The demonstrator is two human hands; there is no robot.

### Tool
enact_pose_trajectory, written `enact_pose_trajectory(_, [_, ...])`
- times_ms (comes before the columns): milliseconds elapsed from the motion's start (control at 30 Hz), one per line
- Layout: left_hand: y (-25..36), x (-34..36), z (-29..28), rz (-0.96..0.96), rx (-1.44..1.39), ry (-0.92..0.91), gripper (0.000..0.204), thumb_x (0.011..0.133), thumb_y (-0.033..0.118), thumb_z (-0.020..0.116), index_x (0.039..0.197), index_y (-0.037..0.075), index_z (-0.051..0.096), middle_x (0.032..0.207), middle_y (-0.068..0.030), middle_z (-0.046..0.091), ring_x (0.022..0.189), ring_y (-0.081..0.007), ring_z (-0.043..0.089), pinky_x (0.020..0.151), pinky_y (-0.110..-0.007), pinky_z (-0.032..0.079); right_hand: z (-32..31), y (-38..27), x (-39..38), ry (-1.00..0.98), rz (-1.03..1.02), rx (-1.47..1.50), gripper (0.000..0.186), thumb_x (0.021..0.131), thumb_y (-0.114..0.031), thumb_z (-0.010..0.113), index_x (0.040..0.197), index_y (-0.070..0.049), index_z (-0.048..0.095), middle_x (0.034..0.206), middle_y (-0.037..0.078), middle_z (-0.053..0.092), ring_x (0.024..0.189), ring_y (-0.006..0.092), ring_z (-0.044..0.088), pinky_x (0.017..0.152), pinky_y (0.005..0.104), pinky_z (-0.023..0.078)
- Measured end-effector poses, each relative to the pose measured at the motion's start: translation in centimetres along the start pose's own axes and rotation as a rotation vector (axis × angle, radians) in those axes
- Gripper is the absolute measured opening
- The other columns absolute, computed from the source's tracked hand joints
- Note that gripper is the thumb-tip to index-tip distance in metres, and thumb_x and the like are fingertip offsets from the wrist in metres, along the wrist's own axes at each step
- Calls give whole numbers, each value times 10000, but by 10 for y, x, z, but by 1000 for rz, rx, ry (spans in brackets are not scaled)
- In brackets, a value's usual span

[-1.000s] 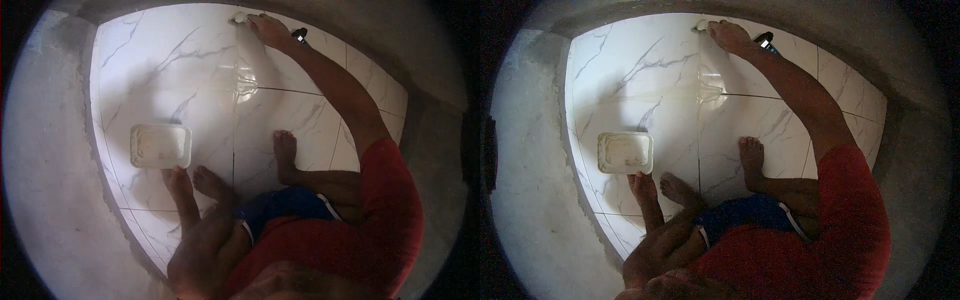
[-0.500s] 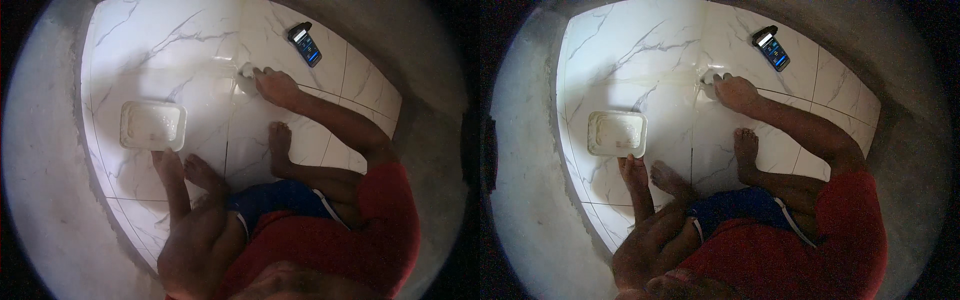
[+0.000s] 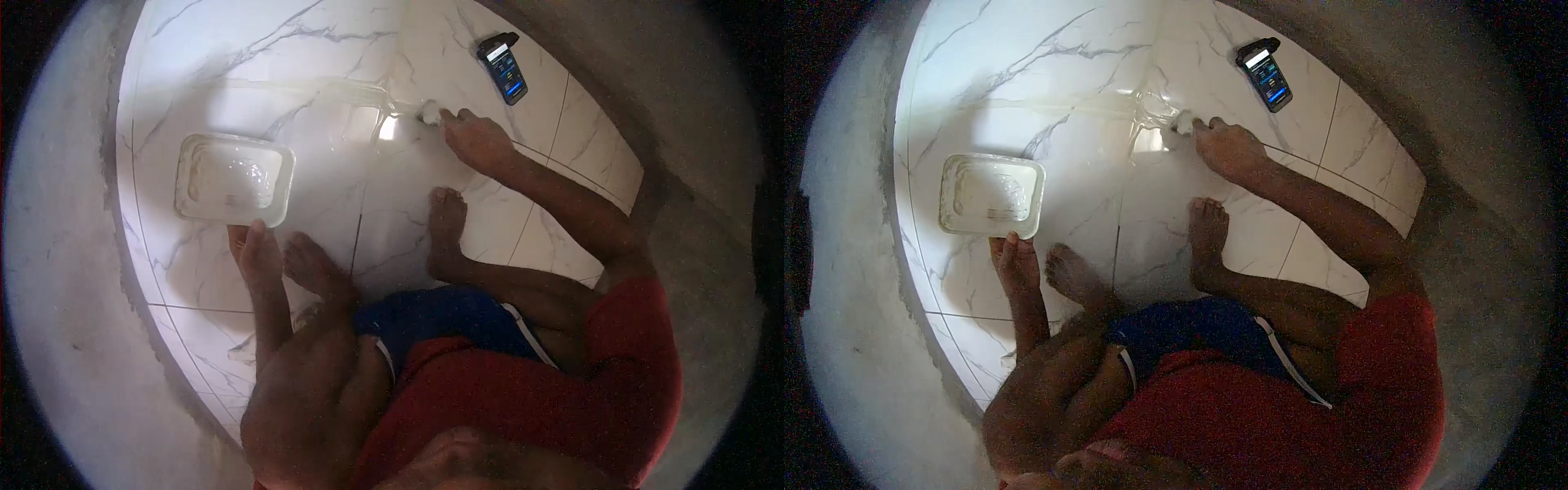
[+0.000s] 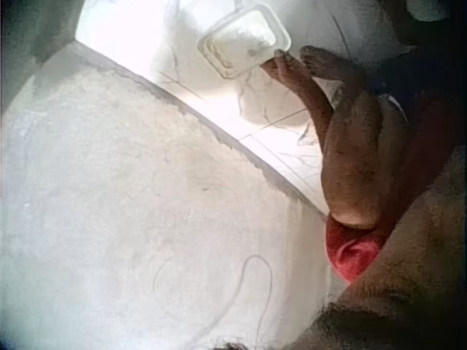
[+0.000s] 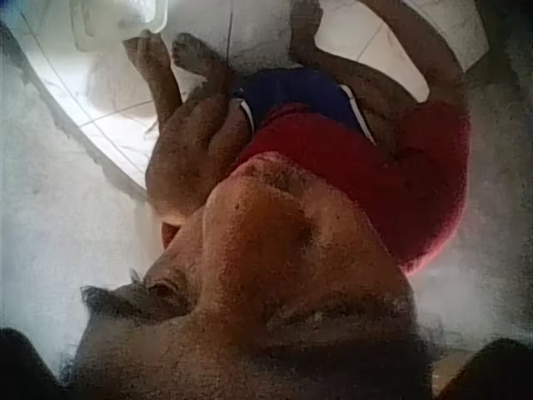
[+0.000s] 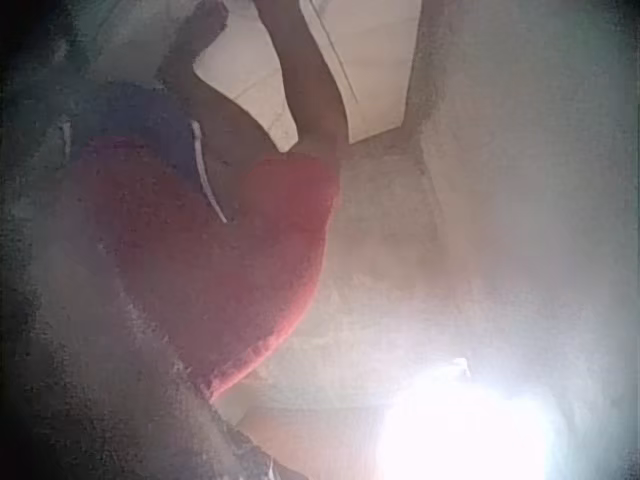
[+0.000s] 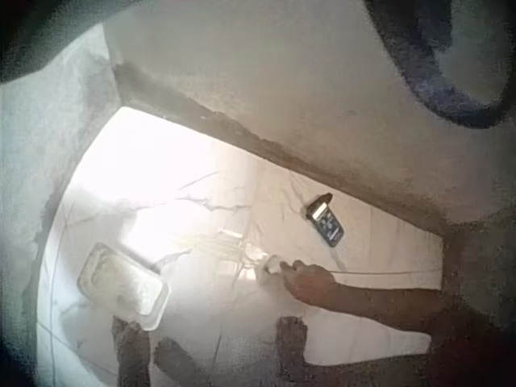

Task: The person applies a white liquid from a container onto floor tile joints and surfaces using a small brush, spreading it along the grout lines.

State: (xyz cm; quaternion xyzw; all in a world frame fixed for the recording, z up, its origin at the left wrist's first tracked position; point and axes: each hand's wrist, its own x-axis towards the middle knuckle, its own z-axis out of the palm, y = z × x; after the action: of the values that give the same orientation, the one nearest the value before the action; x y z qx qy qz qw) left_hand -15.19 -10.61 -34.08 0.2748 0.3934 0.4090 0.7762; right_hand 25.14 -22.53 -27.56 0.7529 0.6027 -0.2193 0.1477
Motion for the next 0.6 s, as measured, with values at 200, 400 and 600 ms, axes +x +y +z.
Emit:
enact_pose_trajectory(200, [0, 0, 3, -12, -17, 36, 696, 897, 92, 664, 1490, -17, 317, 1496, -181, 418, 1373, -299, 438, 1163, -474, 347, -12, 3, 30, 111, 33, 44, 433, 1021, -300, 476, 1349, -19, 511, 993, 215, 641, 756, 401, 683, 702, 485, 583])
enact_pose_trajectory(400, [1, -2, -13, -26, -23, 57, 661, 911, 49, 628, 1484, -30, 309, 1473, -182, 431, 1353, -296, 458, 1137, -467, 391, 8, 15, -5, 3, 17, -19, 370, 1009, -252, 485, 1260, 20, 503, 928, 235, 651, 748, 413, 700, 668, 491, 602])
enact_pose_trajectory(600, [3, 3, -3, 5, -48, 69, 648, 909, 32, 630, 1475, -22, 319, 1473, -182, 429, 1352, -292, 460, 1140, -458, 396, 2, 15, -1, 40, 96, 53, 386, 1015, -263, 471, 1278, 18, 497, 965, 256, 636, 778, 428, 698, 683, 498, 599])
